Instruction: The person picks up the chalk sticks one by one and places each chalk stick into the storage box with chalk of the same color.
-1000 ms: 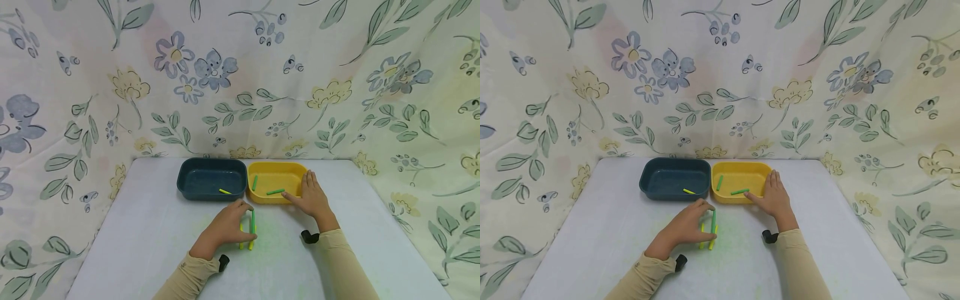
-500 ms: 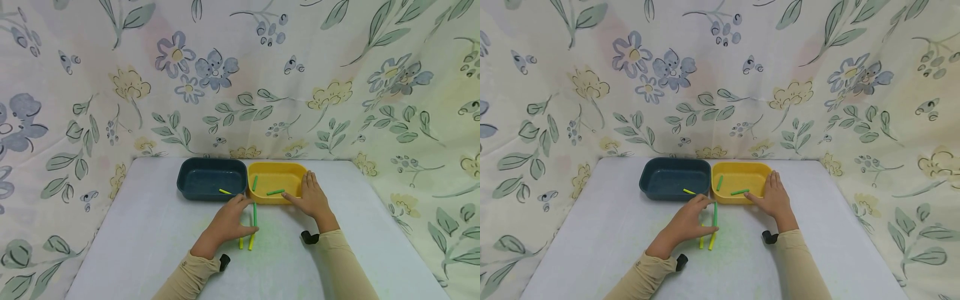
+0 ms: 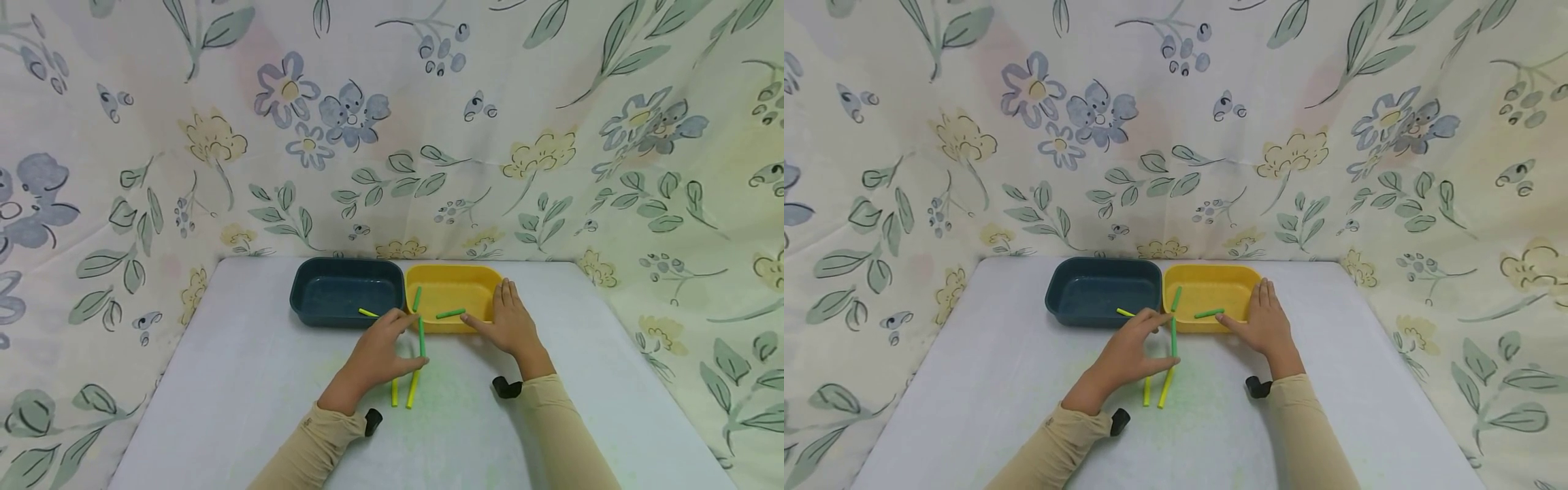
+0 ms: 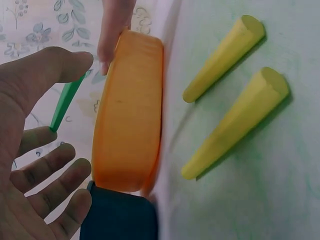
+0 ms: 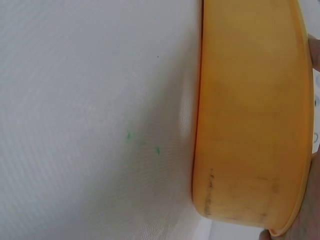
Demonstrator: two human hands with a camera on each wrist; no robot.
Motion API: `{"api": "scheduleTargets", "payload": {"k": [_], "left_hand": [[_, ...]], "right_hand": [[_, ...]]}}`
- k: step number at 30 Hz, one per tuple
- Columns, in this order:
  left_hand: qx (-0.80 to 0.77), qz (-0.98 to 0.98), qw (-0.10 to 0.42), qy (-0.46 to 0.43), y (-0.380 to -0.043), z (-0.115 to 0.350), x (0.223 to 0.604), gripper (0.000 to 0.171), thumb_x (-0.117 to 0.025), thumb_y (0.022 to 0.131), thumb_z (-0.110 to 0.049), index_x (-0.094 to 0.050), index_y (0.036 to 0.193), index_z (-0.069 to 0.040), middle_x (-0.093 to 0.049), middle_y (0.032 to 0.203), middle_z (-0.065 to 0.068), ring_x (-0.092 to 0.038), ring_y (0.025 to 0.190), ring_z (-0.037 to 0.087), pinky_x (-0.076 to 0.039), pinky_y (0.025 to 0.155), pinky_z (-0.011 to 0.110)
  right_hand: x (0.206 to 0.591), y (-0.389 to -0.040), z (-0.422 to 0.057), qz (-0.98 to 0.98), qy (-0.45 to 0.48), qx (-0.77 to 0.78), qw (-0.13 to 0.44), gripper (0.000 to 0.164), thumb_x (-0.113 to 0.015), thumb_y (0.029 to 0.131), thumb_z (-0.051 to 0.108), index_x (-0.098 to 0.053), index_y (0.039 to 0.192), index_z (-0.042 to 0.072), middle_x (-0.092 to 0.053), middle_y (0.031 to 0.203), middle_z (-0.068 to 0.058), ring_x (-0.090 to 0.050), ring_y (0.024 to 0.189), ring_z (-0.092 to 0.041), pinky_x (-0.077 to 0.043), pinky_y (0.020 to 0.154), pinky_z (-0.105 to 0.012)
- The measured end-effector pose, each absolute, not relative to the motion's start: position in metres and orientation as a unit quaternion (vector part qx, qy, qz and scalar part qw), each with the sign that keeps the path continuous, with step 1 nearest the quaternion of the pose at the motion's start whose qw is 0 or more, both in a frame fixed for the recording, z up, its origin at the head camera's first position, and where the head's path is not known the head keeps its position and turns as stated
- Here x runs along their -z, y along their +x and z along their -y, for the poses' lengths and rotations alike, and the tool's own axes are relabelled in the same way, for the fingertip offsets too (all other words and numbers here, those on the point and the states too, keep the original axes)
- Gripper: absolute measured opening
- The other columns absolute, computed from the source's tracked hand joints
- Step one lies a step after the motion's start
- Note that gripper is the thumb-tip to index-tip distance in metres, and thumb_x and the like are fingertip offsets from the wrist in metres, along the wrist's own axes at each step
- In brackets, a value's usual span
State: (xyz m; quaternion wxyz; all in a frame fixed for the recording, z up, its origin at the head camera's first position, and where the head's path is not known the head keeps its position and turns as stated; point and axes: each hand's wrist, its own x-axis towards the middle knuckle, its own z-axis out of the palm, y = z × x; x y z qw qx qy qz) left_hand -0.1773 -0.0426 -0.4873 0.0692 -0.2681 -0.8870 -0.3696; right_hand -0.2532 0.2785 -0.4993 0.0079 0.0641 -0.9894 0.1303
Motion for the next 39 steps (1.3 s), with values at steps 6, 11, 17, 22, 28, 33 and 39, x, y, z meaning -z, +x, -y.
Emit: {"api": "scheduleTargets", "payload": {"k": [6,11,17,22,28,33,39], "left_hand": [[0.366,0.891,0.064,-0.261,-0.183,0.039,0.483,0.082,-0.088,0.087,-0.045,-0.055,0.157,-0.017,-0.062,0.122,0.004,-0.062,0.096,0.024,-0.048,0.076,0.029],[0.355,0.895,0.080,-0.256,-0.188,0.037,0.481,0.083,-0.088,0.088,-0.045,-0.054,0.157,-0.015,-0.062,0.119,0.000,-0.062,0.094,0.021,-0.050,0.077,0.028],[0.349,0.898,0.091,-0.253,-0.194,0.036,0.478,0.084,-0.088,0.088,-0.043,-0.053,0.158,-0.013,-0.063,0.121,0.000,-0.064,0.094,0.022,-0.050,0.074,0.027],[0.342,0.901,0.098,-0.248,-0.197,0.036,0.475,0.085,-0.088,0.088,-0.045,-0.052,0.159,-0.016,-0.063,0.120,0.000,-0.063,0.093,0.020,-0.050,0.073,0.027],[0.341,0.903,0.087,-0.246,-0.196,0.035,0.475,0.085,-0.085,0.089,-0.049,-0.050,0.160,-0.017,-0.063,0.119,0.000,-0.056,0.088,0.013,-0.048,0.071,0.025],[0.340,0.902,0.089,-0.251,-0.196,0.033,0.479,0.085,-0.085,0.089,-0.049,-0.051,0.159,-0.015,-0.063,0.116,0.000,-0.052,0.086,0.010,-0.047,0.070,0.025],[0.348,0.896,0.093,-0.259,-0.198,0.032,0.481,0.084,-0.086,0.089,-0.047,-0.053,0.158,-0.012,-0.064,0.119,0.003,-0.059,0.089,0.015,-0.050,0.073,0.027]], "right_hand": [[0.500,-0.255,-0.278,0.989,0.065,-0.133,0.010,0.131,-0.047,0.091,0.088,-0.007,0.165,-0.012,0.000,0.176,-0.030,-0.001,0.165,-0.048,-0.015,0.132,-0.063],[0.501,-0.257,-0.278,0.989,0.066,-0.133,0.013,0.132,-0.047,0.091,0.089,-0.008,0.165,-0.012,-0.001,0.176,-0.030,-0.002,0.165,-0.047,-0.018,0.131,-0.063],[0.499,-0.258,-0.277,0.988,0.066,-0.138,0.011,0.132,-0.048,0.090,0.089,-0.006,0.165,-0.012,0.002,0.176,-0.028,-0.001,0.165,-0.046,-0.018,0.131,-0.063],[0.498,-0.259,-0.276,0.988,0.068,-0.136,0.016,0.132,-0.049,0.091,0.088,-0.007,0.165,-0.013,0.000,0.176,-0.029,-0.002,0.165,-0.047,-0.018,0.131,-0.064],[0.498,-0.257,-0.277,0.988,0.067,-0.136,0.013,0.131,-0.047,0.092,0.088,-0.005,0.165,-0.012,0.002,0.176,-0.029,-0.001,0.165,-0.048,-0.017,0.131,-0.064],[0.499,-0.253,-0.277,0.988,0.065,-0.141,0.014,0.130,-0.048,0.092,0.087,-0.006,0.165,-0.013,0.001,0.176,-0.029,-0.001,0.164,-0.048,-0.017,0.131,-0.065],[0.501,-0.249,-0.277,0.987,0.061,-0.145,0.012,0.129,-0.048,0.093,0.085,-0.004,0.165,-0.012,0.004,0.176,-0.029,0.000,0.164,-0.048,-0.015,0.130,-0.065]]}}
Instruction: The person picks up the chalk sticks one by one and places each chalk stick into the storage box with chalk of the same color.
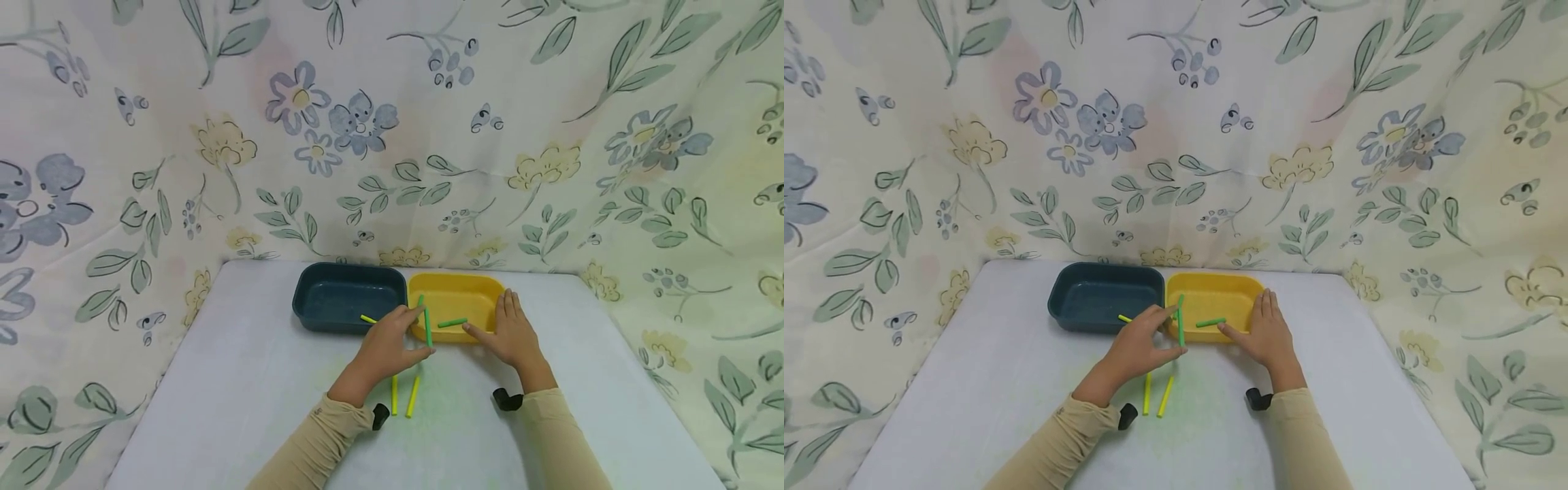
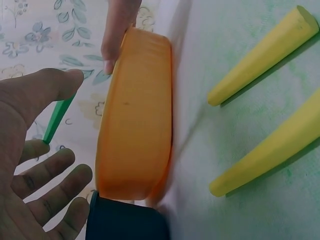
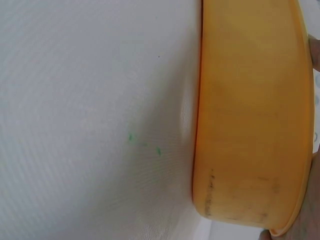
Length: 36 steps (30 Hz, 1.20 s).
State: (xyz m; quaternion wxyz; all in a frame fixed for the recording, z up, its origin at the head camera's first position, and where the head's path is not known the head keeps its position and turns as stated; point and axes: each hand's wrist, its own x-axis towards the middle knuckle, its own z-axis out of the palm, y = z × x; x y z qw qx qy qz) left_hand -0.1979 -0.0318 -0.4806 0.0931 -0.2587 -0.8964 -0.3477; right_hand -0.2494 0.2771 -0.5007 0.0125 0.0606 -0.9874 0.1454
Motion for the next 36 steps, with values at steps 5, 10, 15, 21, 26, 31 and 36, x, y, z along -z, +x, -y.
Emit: {"api": "scheduleTargets", "payload": {"k": [5,10,15,21,26,31,36], "left_hand": [[0.350,0.897,0.088,-0.257,-0.199,0.030,0.480,0.083,-0.085,0.090,-0.046,-0.052,0.158,-0.011,-0.066,0.124,0.007,-0.063,0.093,0.019,-0.052,0.076,0.028],[0.345,0.900,0.083,-0.253,-0.201,0.027,0.477,0.083,-0.083,0.092,-0.045,-0.050,0.159,-0.010,-0.066,0.122,0.007,-0.057,0.087,0.012,-0.050,0.071,0.026],[0.352,0.898,0.075,-0.251,-0.204,0.026,0.472,0.083,-0.083,0.093,-0.042,-0.048,0.161,-0.009,-0.067,0.121,0.009,-0.059,0.085,0.014,-0.050,0.070,0.025],[0.358,0.897,0.077,-0.248,-0.209,0.023,0.471,0.081,-0.083,0.094,-0.040,-0.047,0.161,-0.013,-0.067,0.119,0.007,-0.062,0.083,0.015,-0.050,0.068,0.023],[0.367,0.890,0.107,-0.247,-0.212,0.020,0.470,0.035,-0.077,0.099,-0.033,-0.077,0.127,-0.011,-0.068,0.110,0.005,-0.062,0.081,0.016,-0.049,0.068,0.023],[0.375,0.886,0.118,-0.245,-0.211,0.019,0.469,0.021,-0.078,0.099,-0.029,-0.080,0.111,-0.012,-0.068,0.106,0.004,-0.064,0.080,0.015,-0.051,0.068,0.023],[0.384,0.883,0.111,-0.248,-0.209,0.021,0.470,0.023,-0.078,0.099,-0.029,-0.080,0.112,-0.011,-0.067,0.108,0.004,-0.071,0.087,0.021,-0.056,0.073,0.024]], "right_hand": [[0.501,-0.249,-0.277,0.988,0.061,-0.141,0.015,0.129,-0.048,0.093,0.085,-0.005,0.165,-0.013,0.001,0.176,-0.031,-0.001,0.164,-0.049,-0.016,0.130,-0.065],[0.499,-0.249,-0.277,0.988,0.064,-0.143,0.016,0.128,-0.051,0.094,0.083,-0.006,0.164,-0.014,0.002,0.175,-0.030,-0.001,0.164,-0.049,-0.016,0.131,-0.065],[0.498,-0.249,-0.276,0.988,0.064,-0.138,0.017,0.128,-0.051,0.094,0.083,-0.007,0.164,-0.015,0.000,0.175,-0.031,-0.002,0.164,-0.049,-0.017,0.131,-0.065],[0.499,-0.248,-0.276,0.988,0.064,-0.141,0.017,0.128,-0.051,0.093,0.083,-0.007,0.164,-0.015,0.001,0.175,-0.031,-0.002,0.164,-0.049,-0.016,0.131,-0.064],[0.500,-0.249,-0.276,0.988,0.063,-0.138,0.016,0.128,-0.050,0.094,0.084,-0.007,0.164,-0.015,0.002,0.175,-0.031,-0.002,0.164,-0.049,-0.015,0.131,-0.064],[0.501,-0.249,-0.276,0.988,0.063,-0.139,0.017,0.128,-0.049,0.094,0.084,-0.007,0.164,-0.014,0.001,0.175,-0.031,-0.001,0.164,-0.049,-0.015,0.131,-0.064],[0.500,-0.249,-0.277,0.988,0.064,-0.139,0.018,0.128,-0.050,0.094,0.083,-0.006,0.164,-0.014,0.001,0.175,-0.031,-0.001,0.164,-0.049,-0.015,0.131,-0.064]]}}
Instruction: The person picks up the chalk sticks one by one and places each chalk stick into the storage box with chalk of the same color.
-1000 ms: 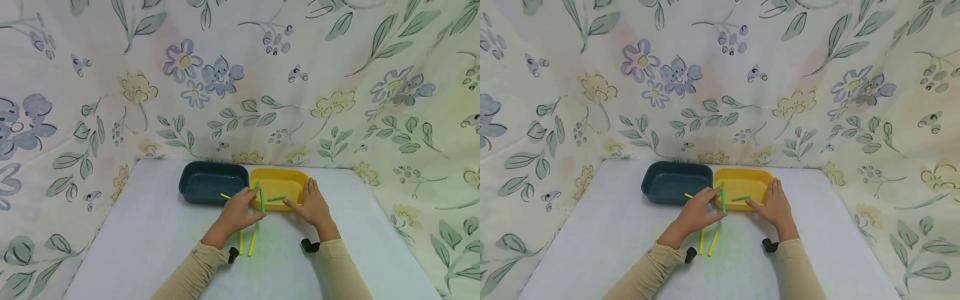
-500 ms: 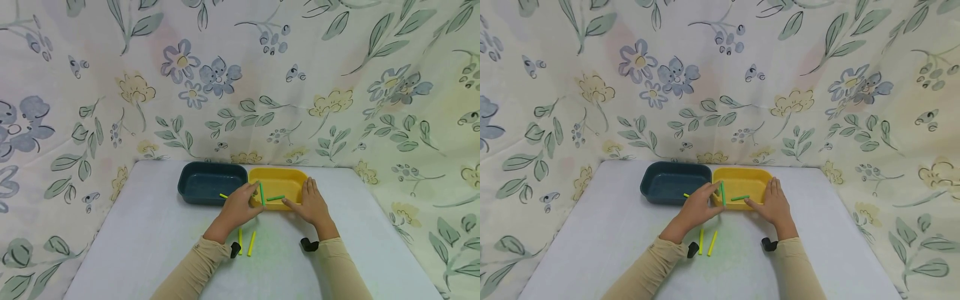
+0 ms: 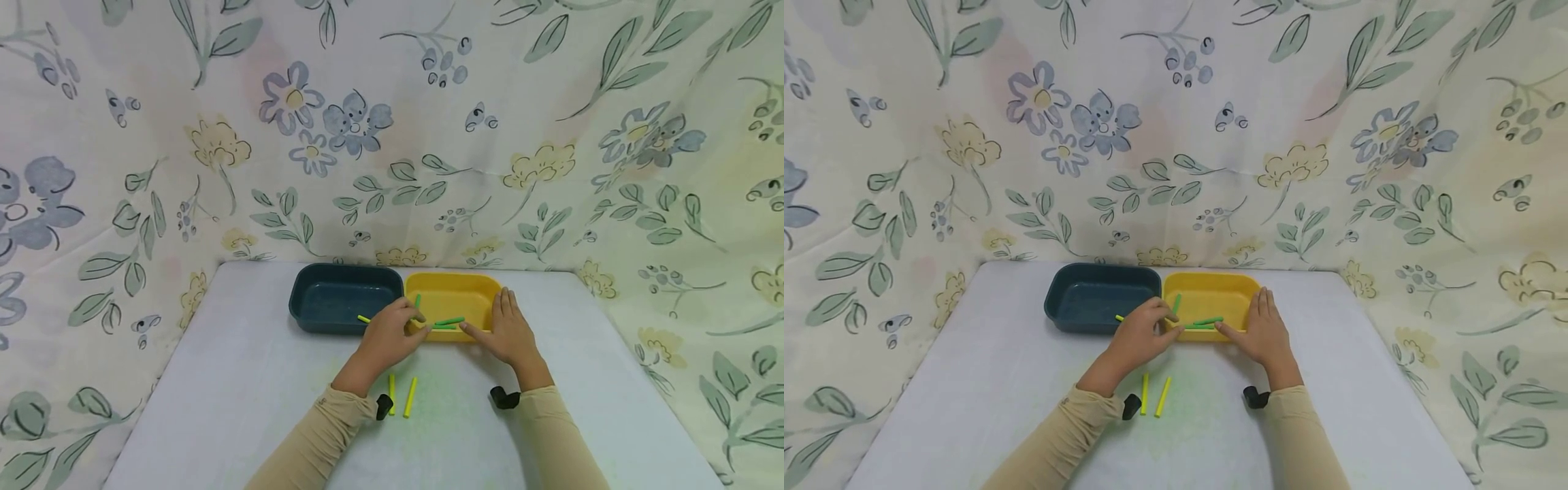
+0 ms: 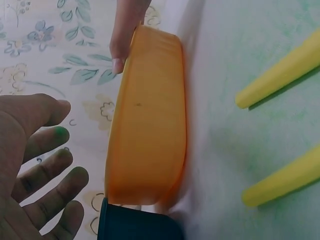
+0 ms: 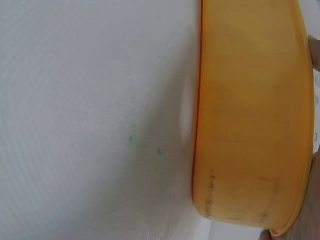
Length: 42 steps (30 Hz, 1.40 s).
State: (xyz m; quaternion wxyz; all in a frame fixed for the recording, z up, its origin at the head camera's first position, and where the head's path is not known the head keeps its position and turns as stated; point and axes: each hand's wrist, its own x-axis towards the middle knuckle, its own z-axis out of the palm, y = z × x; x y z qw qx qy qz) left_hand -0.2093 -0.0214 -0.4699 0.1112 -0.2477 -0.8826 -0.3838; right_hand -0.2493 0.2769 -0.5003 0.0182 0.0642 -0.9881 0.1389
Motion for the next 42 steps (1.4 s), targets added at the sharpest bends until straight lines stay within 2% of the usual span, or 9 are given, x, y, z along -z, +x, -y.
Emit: {"api": "scheduleTargets", "payload": {"k": [11,15,19,26,33,40,42], "left_hand": [[0.382,0.885,0.128,-0.233,-0.205,0.039,0.472,0.015,-0.081,0.097,-0.028,-0.080,0.102,-0.015,-0.067,0.101,0.002,-0.064,0.083,0.019,-0.050,0.068,0.024],[0.378,0.890,0.128,-0.221,-0.205,0.044,0.473,0.016,-0.081,0.097,-0.031,-0.080,0.103,-0.016,-0.067,0.103,0.001,-0.064,0.085,0.020,-0.050,0.070,0.026],[0.385,0.890,0.122,-0.211,-0.205,0.050,0.474,0.023,-0.082,0.095,-0.031,-0.081,0.108,-0.011,-0.068,0.108,0.004,-0.067,0.090,0.024,-0.053,0.075,0.031],[0.368,0.899,0.133,-0.197,-0.206,0.061,0.476,0.026,-0.082,0.096,-0.034,-0.081,0.112,-0.014,-0.067,0.110,-0.002,-0.066,0.094,0.014,-0.058,0.081,0.034],[0.374,0.899,0.132,-0.187,-0.207,0.072,0.478,0.037,-0.080,0.097,-0.033,-0.075,0.128,-0.015,-0.068,0.122,0.000,-0.070,0.114,0.026,-0.060,0.095,0.042],[0.364,0.903,0.146,-0.175,-0.205,0.084,0.479,0.037,-0.082,0.095,-0.033,-0.076,0.127,-0.016,-0.068,0.120,0.001,-0.069,0.113,0.023,-0.060,0.096,0.042],[0.365,0.904,0.144,-0.170,-0.205,0.087,0.480,0.039,-0.082,0.095,-0.033,-0.075,0.129,-0.015,-0.068,0.122,0.003,-0.069,0.115,0.025,-0.060,0.097,0.043]], "right_hand": [[0.501,-0.251,-0.277,0.989,0.064,-0.133,0.011,0.129,-0.048,0.093,0.085,-0.005,0.164,-0.014,0.002,0.175,-0.031,-0.001,0.164,-0.049,-0.014,0.132,-0.063],[0.499,-0.250,-0.277,0.988,0.064,-0.138,0.010,0.129,-0.049,0.093,0.084,-0.005,0.164,-0.014,0.003,0.175,-0.030,-0.001,0.164,-0.049,-0.014,0.132,-0.063],[0.499,-0.250,-0.277,0.988,0.064,-0.137,0.007,0.129,-0.047,0.093,0.085,-0.004,0.165,-0.013,0.004,0.176,-0.030,0.000,0.164,-0.048,-0.014,0.132,-0.063],[0.500,-0.251,-0.277,0.989,0.064,-0.132,0.013,0.129,-0.046,0.093,0.086,-0.006,0.164,-0.014,-0.001,0.175,-0.031,-0.002,0.164,-0.049,-0.016,0.131,-0.064],[0.500,-0.252,-0.278,0.989,0.063,-0.132,0.015,0.129,-0.047,0.093,0.086,-0.007,0.165,-0.014,-0.002,0.175,-0.031,-0.003,0.164,-0.049,-0.017,0.131,-0.064],[0.500,-0.252,-0.278,0.989,0.062,-0.135,0.013,0.130,-0.046,0.092,0.087,-0.007,0.165,-0.013,-0.001,0.175,-0.031,-0.002,0.164,-0.049,-0.016,0.131,-0.064],[0.500,-0.252,-0.278,0.989,0.062,-0.134,0.013,0.130,-0.046,0.092,0.087,-0.007,0.165,-0.013,-0.002,0.175,-0.031,-0.002,0.164,-0.049,-0.016,0.131,-0.064]]}}
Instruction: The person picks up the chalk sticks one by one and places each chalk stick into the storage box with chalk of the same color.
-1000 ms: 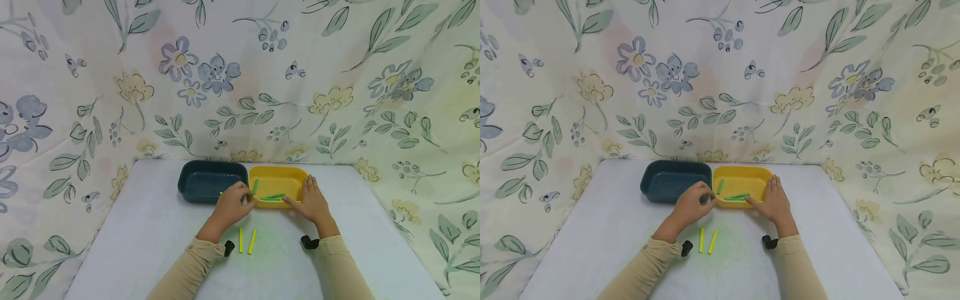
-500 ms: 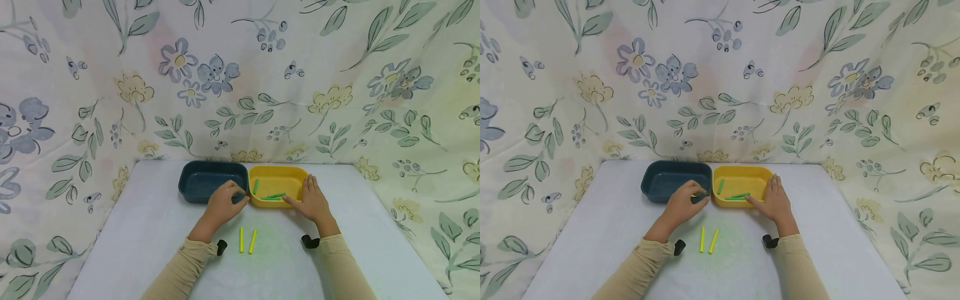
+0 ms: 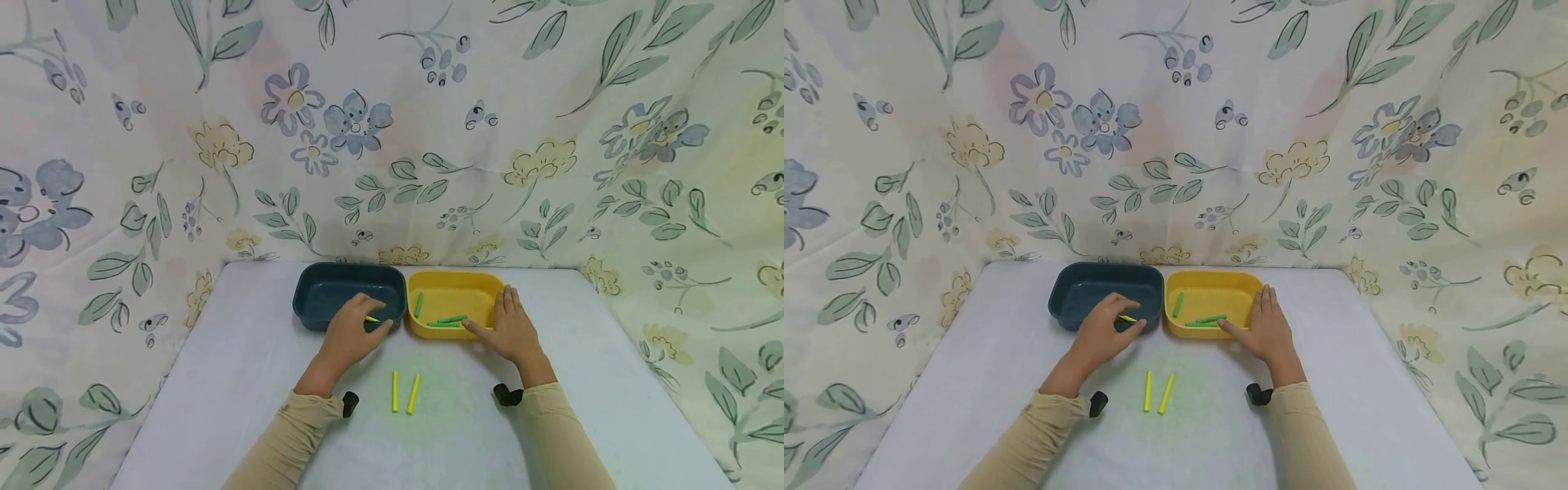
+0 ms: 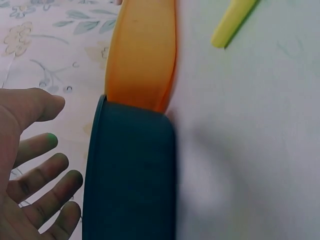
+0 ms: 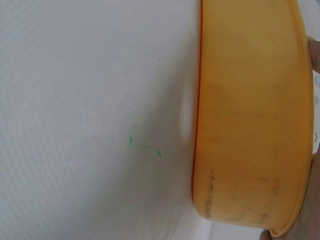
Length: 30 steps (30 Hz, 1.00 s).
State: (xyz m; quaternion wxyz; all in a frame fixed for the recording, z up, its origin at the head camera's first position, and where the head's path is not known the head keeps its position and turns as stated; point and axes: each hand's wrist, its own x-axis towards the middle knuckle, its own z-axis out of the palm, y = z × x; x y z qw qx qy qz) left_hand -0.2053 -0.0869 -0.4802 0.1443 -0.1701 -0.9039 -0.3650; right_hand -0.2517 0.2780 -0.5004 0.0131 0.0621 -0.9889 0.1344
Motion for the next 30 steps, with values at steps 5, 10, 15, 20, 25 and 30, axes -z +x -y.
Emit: {"api": "scheduleTargets", "payload": {"k": [5,10,15,20,25,30], "left_hand": [[0.364,0.905,0.148,-0.163,-0.206,0.095,0.484,0.048,-0.082,0.095,-0.033,-0.070,0.137,-0.013,-0.068,0.126,0.010,-0.069,0.117,0.030,-0.059,0.099,0.046],[0.350,0.908,0.164,-0.159,-0.206,0.104,0.486,0.051,-0.084,0.093,-0.031,-0.069,0.138,-0.012,-0.068,0.126,0.011,-0.068,0.116,0.028,-0.059,0.099,0.047],[0.340,0.912,0.175,-0.148,-0.208,0.114,0.487,0.051,-0.085,0.092,-0.032,-0.070,0.137,-0.012,-0.068,0.124,0.008,-0.067,0.115,0.025,-0.059,0.099,0.046],[0.344,0.909,0.185,-0.142,-0.210,0.124,0.487,0.051,-0.085,0.092,-0.030,-0.070,0.136,-0.010,-0.068,0.124,0.011,-0.067,0.114,0.028,-0.058,0.099,0.048],[0.335,0.912,0.194,-0.138,-0.213,0.132,0.488,0.051,-0.085,0.092,-0.030,-0.071,0.136,-0.009,-0.066,0.125,0.010,-0.066,0.117,0.031,-0.057,0.101,0.050],[0.337,0.913,0.188,-0.130,-0.212,0.138,0.488,0.053,-0.085,0.092,-0.030,-0.069,0.138,-0.009,-0.063,0.130,0.011,-0.067,0.119,0.032,-0.058,0.101,0.051]], "right_hand": [[0.501,-0.250,-0.277,0.989,0.063,-0.136,0.012,0.130,-0.046,0.092,0.087,-0.006,0.165,-0.013,-0.001,0.175,-0.031,-0.002,0.164,-0.049,-0.016,0.131,-0.064],[0.501,-0.250,-0.278,0.989,0.063,-0.136,0.011,0.130,-0.047,0.093,0.086,-0.005,0.165,-0.013,0.001,0.176,-0.031,-0.002,0.164,-0.049,-0.016,0.131,-0.063],[0.501,-0.251,-0.278,0.989,0.062,-0.137,0.015,0.129,-0.047,0.092,0.086,-0.007,0.165,-0.013,0.001,0.176,-0.029,-0.002,0.164,-0.048,-0.017,0.132,-0.063],[0.502,-0.251,-0.279,0.988,0.064,-0.138,0.015,0.130,-0.048,0.092,0.087,-0.006,0.165,-0.013,0.001,0.176,-0.030,-0.002,0.164,-0.048,-0.017,0.131,-0.063],[0.503,-0.252,-0.279,0.989,0.063,-0.135,0.013,0.131,-0.046,0.091,0.088,-0.005,0.165,-0.012,0.001,0.176,-0.030,-0.001,0.165,-0.047,-0.017,0.131,-0.063],[0.502,-0.252,-0.279,0.988,0.063,-0.140,0.014,0.130,-0.047,0.092,0.087,-0.006,0.165,-0.013,0.001,0.176,-0.030,-0.002,0.164,-0.048,-0.016,0.131,-0.064]]}}
